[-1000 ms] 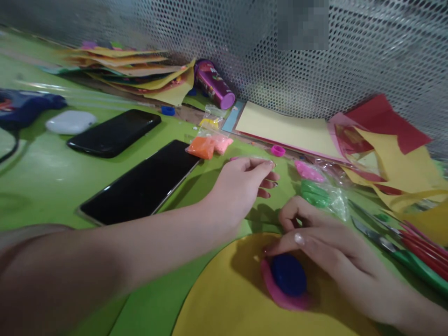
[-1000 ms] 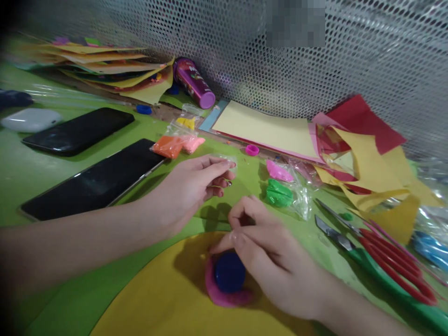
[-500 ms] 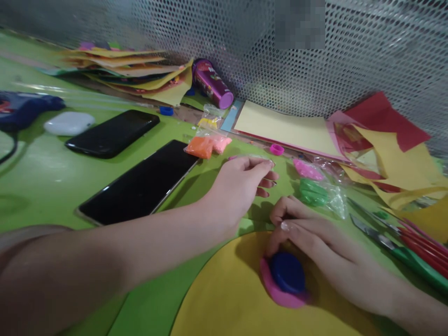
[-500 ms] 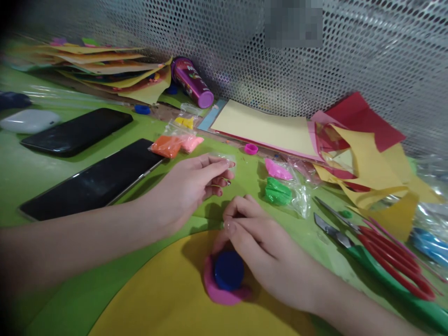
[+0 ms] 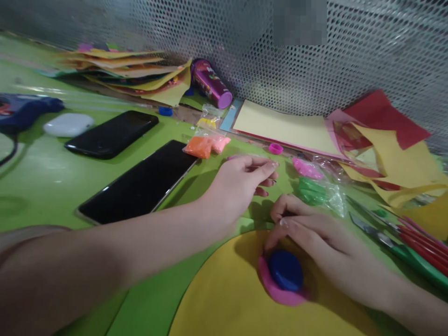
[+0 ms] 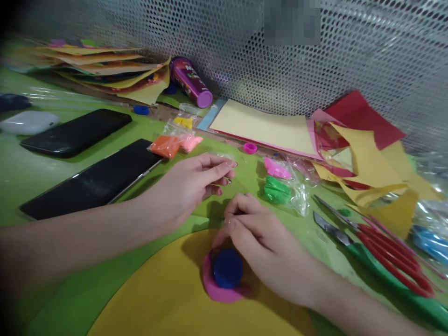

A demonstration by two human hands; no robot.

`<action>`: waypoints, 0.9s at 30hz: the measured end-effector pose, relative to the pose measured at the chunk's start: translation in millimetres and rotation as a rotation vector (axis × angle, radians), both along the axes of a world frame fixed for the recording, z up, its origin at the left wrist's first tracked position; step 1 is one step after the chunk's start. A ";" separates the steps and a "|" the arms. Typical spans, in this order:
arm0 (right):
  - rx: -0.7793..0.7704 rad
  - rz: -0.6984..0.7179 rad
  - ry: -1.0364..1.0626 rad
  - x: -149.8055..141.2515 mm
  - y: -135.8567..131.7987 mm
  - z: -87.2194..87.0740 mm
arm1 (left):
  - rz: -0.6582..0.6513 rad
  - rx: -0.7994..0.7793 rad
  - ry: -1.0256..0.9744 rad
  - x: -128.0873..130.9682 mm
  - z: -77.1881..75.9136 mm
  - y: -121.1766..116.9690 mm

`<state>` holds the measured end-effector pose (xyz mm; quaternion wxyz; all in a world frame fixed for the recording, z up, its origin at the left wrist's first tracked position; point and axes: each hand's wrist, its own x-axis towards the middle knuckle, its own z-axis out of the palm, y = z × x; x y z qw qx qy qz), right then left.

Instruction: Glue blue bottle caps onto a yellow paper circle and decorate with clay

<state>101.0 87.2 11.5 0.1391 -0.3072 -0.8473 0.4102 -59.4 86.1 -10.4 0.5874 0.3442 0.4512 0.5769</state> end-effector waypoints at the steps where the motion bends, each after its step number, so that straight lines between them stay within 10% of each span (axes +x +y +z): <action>1: 0.021 -0.024 0.021 1.0 -0.1 -0.4 | -0.011 0.012 -0.003 -0.1 -0.4 -0.2; 10: 0.666 -0.440 0.177 11.5 12.6 -7.0 | -0.163 -0.020 0.036 0.1 3.0 -0.8; 27: 0.616 -0.252 0.254 18.2 20.1 -8.0 | -0.309 0.043 0.342 -2.3 6.7 -3.8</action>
